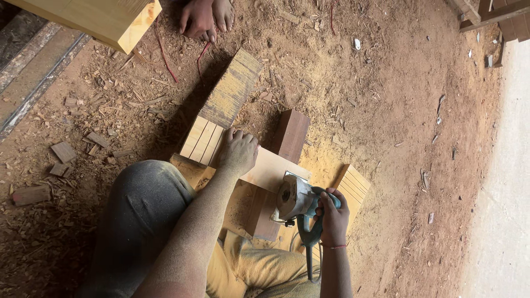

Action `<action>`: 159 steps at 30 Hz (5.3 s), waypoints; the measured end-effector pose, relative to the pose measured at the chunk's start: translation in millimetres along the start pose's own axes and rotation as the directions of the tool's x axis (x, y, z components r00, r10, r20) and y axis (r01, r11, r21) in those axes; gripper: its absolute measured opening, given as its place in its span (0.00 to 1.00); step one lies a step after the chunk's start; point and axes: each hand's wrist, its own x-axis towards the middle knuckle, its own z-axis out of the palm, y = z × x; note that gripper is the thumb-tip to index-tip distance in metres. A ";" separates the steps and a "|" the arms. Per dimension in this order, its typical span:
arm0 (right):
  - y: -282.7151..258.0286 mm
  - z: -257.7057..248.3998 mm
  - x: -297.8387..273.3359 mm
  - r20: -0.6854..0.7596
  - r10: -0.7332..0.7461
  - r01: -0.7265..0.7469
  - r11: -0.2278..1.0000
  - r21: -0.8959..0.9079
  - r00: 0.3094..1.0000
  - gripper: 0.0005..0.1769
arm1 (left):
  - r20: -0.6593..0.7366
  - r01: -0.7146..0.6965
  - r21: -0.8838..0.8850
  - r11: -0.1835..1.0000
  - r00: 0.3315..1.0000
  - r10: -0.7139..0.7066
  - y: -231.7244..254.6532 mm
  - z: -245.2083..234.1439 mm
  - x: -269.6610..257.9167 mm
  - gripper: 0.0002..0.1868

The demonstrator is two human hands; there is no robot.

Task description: The person uses a power circular saw to cut a series of parallel grooves into a wooden board while sitting on the ground.

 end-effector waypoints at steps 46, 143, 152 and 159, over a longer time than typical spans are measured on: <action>29.2 -39.7 5.8 0.024 -0.077 0.079 0.994 -0.079 0.997 0.13 | 0.012 0.013 -0.052 0.999 1.000 -0.012 -1.0 -4.0 -5.0 0.17; -50.4 -38.4 178.7 0.024 -0.124 0.126 0.988 -0.087 0.992 0.16 | -0.046 0.046 0.009 0.999 0.998 -0.046 8.6 -21.0 -3.2 0.17; -48.6 -105.3 61.5 -0.067 -0.115 0.120 0.989 0.090 0.991 0.17 | 0.144 -0.213 0.127 0.969 0.970 0.195 25.9 -60.6 -25.3 0.56; -33.4 -131.5 -19.6 -0.088 -0.124 0.136 0.980 0.146 0.988 0.17 | 0.457 -0.443 0.443 0.780 0.860 0.228 47.4 -24.0 -13.2 0.52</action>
